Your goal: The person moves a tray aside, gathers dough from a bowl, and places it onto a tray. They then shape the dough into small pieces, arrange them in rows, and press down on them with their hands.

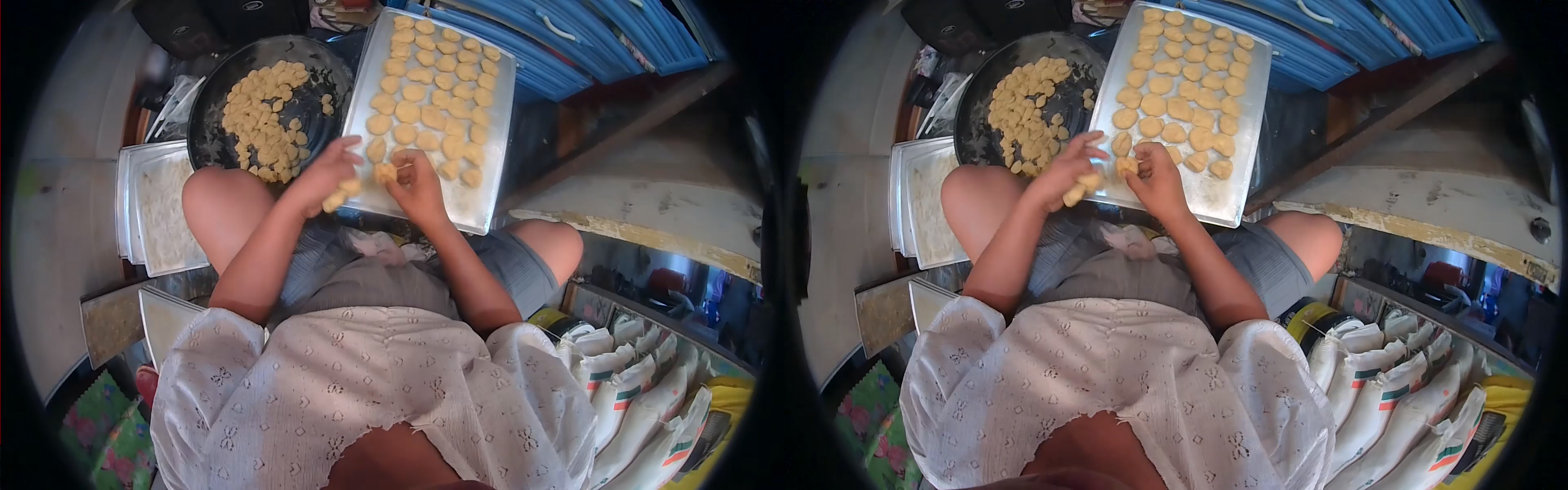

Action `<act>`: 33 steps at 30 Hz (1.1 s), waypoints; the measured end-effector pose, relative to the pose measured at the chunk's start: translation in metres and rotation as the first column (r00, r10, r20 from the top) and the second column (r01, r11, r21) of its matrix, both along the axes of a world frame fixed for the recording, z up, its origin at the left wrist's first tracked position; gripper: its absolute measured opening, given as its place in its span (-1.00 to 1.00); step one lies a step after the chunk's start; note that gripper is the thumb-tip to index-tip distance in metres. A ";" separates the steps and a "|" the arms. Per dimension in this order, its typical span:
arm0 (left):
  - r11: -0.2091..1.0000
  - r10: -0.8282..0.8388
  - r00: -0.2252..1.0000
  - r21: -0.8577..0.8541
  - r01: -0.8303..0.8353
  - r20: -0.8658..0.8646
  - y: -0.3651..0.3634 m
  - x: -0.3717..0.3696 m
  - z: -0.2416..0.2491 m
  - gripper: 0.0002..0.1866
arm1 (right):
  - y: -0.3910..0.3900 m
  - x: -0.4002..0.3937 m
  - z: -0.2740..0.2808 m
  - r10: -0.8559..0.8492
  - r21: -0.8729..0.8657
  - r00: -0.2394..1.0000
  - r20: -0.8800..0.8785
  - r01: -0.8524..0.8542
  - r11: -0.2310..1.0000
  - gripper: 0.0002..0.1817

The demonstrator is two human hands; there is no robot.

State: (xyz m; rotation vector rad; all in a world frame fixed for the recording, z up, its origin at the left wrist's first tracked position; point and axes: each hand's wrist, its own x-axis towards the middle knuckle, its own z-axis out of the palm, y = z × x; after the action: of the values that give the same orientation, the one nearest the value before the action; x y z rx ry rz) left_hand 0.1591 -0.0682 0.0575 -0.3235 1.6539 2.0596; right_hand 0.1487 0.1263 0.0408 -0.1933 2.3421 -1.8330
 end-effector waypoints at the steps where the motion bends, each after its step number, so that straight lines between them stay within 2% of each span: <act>1: 0.995 0.079 0.997 0.067 -0.079 0.000 -0.007 -0.003 -0.001 -0.46 | 0.000 0.000 -0.004 0.002 -0.003 1.000 0.005 -0.002 1.000 -0.75; 2: 0.983 0.142 0.990 0.116 -0.140 -0.008 -0.013 -0.006 -0.003 -0.49 | 0.001 -0.001 -0.009 0.112 0.225 0.984 -0.136 -0.079 0.971 -0.81; 3: 0.966 0.205 0.979 0.165 -0.200 -0.014 -0.017 -0.007 -0.003 -0.53 | 0.001 -0.002 -0.014 0.247 0.449 0.937 -0.245 -0.116 0.886 -0.85; 4: 0.966 0.207 0.978 0.163 -0.202 -0.014 -0.017 -0.007 -0.003 -0.53 | 0.001 -0.003 -0.020 0.248 0.448 0.937 -0.245 -0.118 0.886 -0.85; 6: 0.931 0.303 0.953 0.209 -0.300 0.020 -0.015 -0.006 0.006 -0.57 | -0.001 -0.005 -0.024 0.319 0.551 0.819 -0.477 -0.005 0.835 -0.89; 10: 0.923 0.261 0.960 0.264 -0.280 0.104 -0.006 -0.005 -0.007 -0.63 | -0.004 -0.007 -0.024 0.324 0.524 0.819 -0.474 -0.034 0.851 -0.93; 13: 0.944 0.182 0.976 0.257 -0.207 0.117 -0.002 -0.005 -0.004 -0.64 | -0.006 -0.007 -0.028 0.348 0.542 0.830 -0.436 -0.067 0.838 -0.92; 16: 0.945 0.178 0.976 0.257 -0.205 0.121 0.000 -0.006 -0.005 -0.64 | -0.005 -0.007 -0.027 0.394 0.578 0.823 -0.409 -0.100 0.810 -0.90; 18: 0.946 0.174 0.977 0.254 -0.200 0.121 0.002 -0.005 -0.001 -0.64 | -0.006 -0.006 -0.019 0.314 0.501 0.856 -0.411 -0.075 0.862 -0.83; 19: 0.912 0.190 0.971 0.340 -0.230 0.146 0.004 -0.003 0.002 -0.62 | -0.004 -0.003 -0.014 0.312 0.499 0.856 -0.413 -0.074 0.863 -0.83; 20: 0.868 0.206 0.963 0.421 -0.262 0.175 0.006 -0.001 0.004 -0.58 | -0.006 0.003 0.006 0.193 0.317 0.948 -0.252 -0.108 0.942 -0.82; 21: 0.868 0.209 0.961 0.419 -0.267 0.179 0.007 -0.001 0.002 -0.58 | -0.008 0.007 0.022 0.103 0.121 0.993 -0.051 -0.096 0.988 -0.80; 22: 0.833 0.157 0.974 0.508 -0.220 0.166 0.008 0.000 -0.001 -0.50 | -0.010 0.010 0.031 0.104 0.119 0.994 -0.043 -0.098 0.988 -0.80; 23: 0.787 0.104 0.984 0.593 -0.171 0.145 0.013 0.000 0.002 -0.43 | -0.012 0.012 0.038 0.200 0.044 0.975 -0.095 -0.197 0.979 -0.78; 24: 0.750 0.140 0.964 0.612 -0.251 0.224 0.025 0.002 0.013 -0.37 | -0.012 0.013 0.041 0.288 -0.025 0.944 -0.158 -0.296 0.955 -0.76; 25: 0.750 0.137 0.964 0.612 -0.250 0.226 0.030 0.002 0.011 -0.37 | -0.009 0.012 0.036 0.286 -0.025 0.945 -0.156 -0.293 0.956 -0.76; 27: 0.806 0.157 0.947 0.517 -0.287 0.281 0.036 0.003 0.004 -0.41 | 0.001 0.010 0.025 0.350 -0.237 0.928 0.126 -0.315 0.919 -0.76; 28: 0.893 0.069 0.979 0.425 -0.146 0.190 0.031 0.004 0.001 -0.54 | 0.008 0.011 0.021 0.350 -0.237 0.928 0.126 -0.314 0.919 -0.76; 30: 0.925 0.043 0.981 0.365 -0.110 0.187 0.029 0.003 -0.003 -0.61 | 0.017 0.012 0.022 0.235 -0.347 0.910 0.341 -0.110 0.931 -0.75; 31: 0.950 0.017 0.982 0.304 -0.074 0.187 0.029 0.003 -0.004 -0.68 | 0.021 0.010 0.019 0.236 -0.347 0.910 0.342 -0.111 0.931 -0.75; 33: 0.952 0.044 0.979 0.289 -0.101 0.198 0.029 0.003 -0.006 -0.74 | 0.028 0.005 0.011 0.062 -0.289 0.961 0.268 0.019 0.957 -0.77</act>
State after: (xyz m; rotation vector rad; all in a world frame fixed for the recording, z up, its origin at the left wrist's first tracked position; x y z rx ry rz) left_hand 0.1624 -0.0391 0.0518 -0.4662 1.2153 2.2169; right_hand 0.1535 0.1547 0.0522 0.0033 1.8766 -2.0380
